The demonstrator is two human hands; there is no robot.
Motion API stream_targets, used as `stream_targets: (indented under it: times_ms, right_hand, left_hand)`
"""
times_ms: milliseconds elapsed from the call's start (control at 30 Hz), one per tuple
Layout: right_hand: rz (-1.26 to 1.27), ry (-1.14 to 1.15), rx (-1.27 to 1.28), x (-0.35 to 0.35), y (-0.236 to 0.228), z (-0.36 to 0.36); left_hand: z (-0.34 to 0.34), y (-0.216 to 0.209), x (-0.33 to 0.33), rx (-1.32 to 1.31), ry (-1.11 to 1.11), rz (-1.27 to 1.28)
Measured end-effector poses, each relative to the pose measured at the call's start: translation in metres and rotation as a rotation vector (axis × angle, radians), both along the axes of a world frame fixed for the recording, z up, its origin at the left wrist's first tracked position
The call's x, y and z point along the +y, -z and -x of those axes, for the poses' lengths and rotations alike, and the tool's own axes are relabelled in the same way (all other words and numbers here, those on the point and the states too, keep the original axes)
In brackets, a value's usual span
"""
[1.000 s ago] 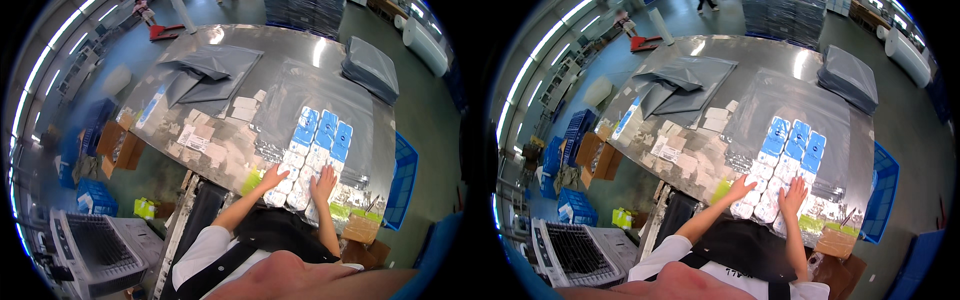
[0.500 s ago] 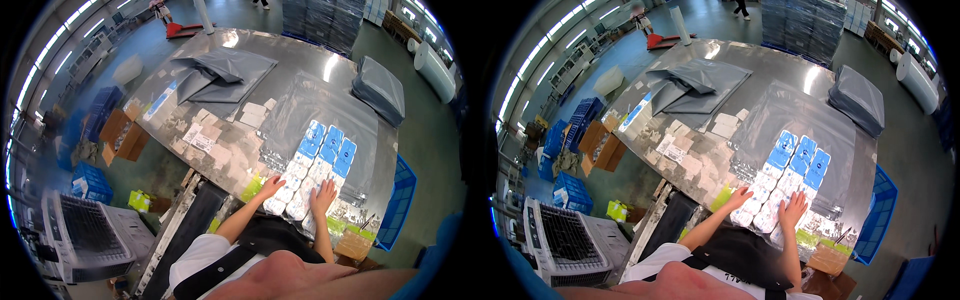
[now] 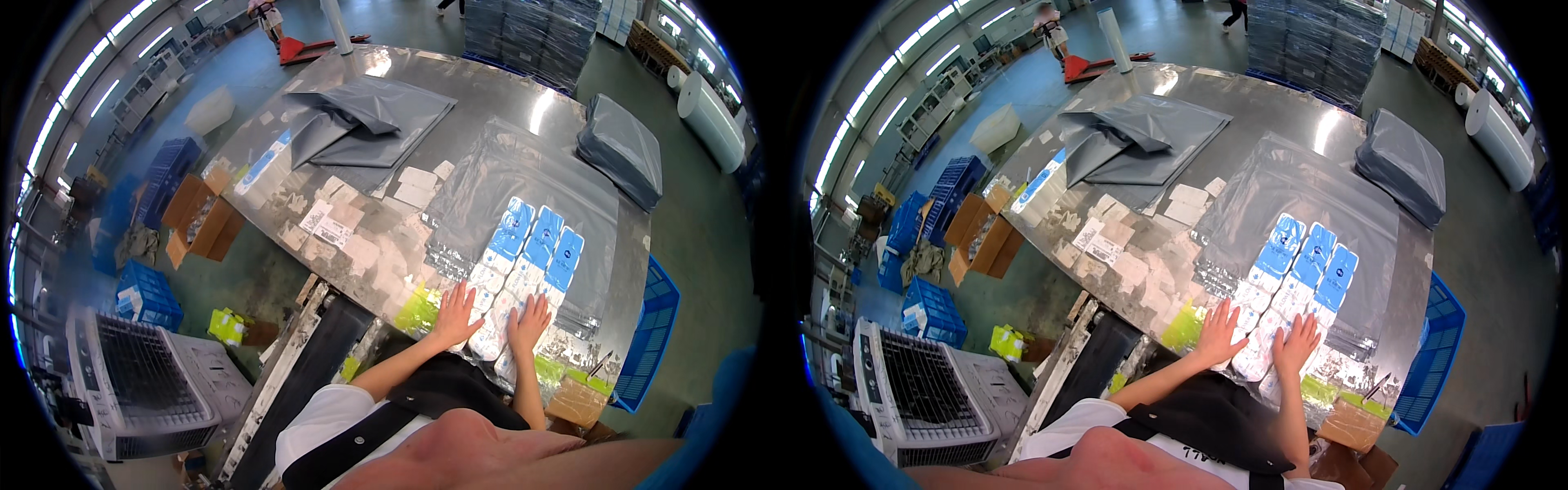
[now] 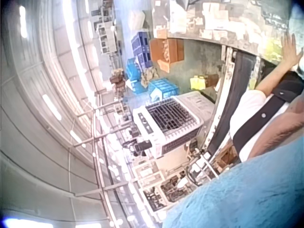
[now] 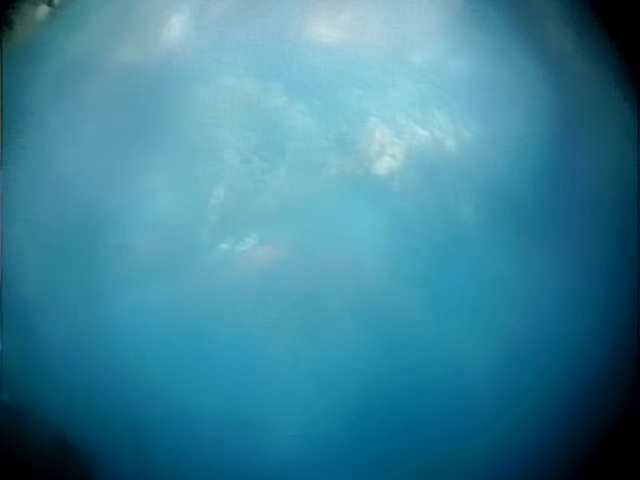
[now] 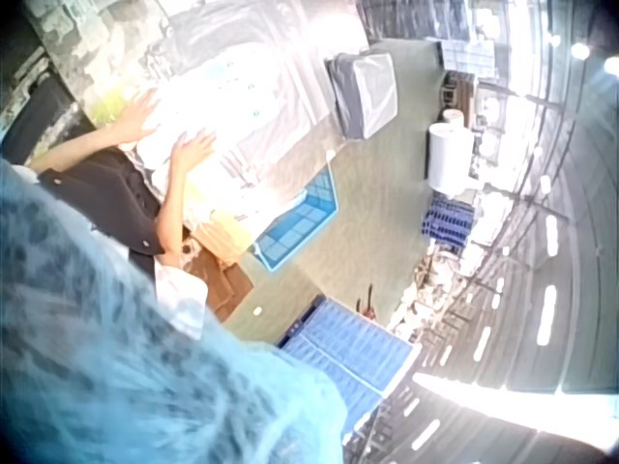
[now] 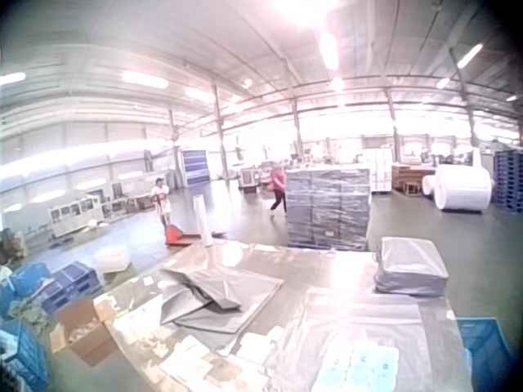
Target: The person packs multiple packages of toilet paper rolls into a large grey plastic bag on a metal table. They arrange the rolls in rows, place the bag over them, and fold the bag closed. The process is repeated with a second batch of rolls.
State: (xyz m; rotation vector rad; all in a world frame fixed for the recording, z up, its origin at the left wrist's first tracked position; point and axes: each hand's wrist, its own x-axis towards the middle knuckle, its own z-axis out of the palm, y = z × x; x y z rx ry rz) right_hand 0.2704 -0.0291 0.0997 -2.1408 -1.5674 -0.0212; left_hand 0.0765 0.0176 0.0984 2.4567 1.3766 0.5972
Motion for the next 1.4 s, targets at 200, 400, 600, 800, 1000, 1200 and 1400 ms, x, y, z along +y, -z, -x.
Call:
stream_targets:
  times_ms: [200,400,600,800,1000,1200,1400]
  right_hand:
    - [0.013,0.004,0.007,0.0,0.0,0.0]
    - [0.006,0.005,-0.007,0.0,0.001,-0.001]
    - [0.013,0.001,0.015,0.0,-0.003,0.0]
    - [-0.004,0.002,-0.004,-0.002,0.001,-0.001]
    - [0.003,-0.001,0.009,-0.002,-0.001,0.001]
    - [0.004,0.043,0.06,-0.009,0.022,-0.015]
    - [-0.032,-0.041,0.02,0.014,-0.005,0.011]
  left_hand:
    - [0.0,0.001,0.001,-0.019,-0.001,0.031]
    - [-0.001,0.005,0.002,-0.054,0.005,0.022]
    - [-0.001,0.007,0.005,-0.232,-0.057,0.083]
    - [0.001,-0.104,0.053,-0.797,0.032,0.181]
    - [0.046,-0.31,0.047,-1.3,0.818,0.421]
    - [0.064,-0.4,0.024,-1.304,1.419,0.928]
    - [0.099,-0.428,-0.02,-1.398,1.309,0.816]
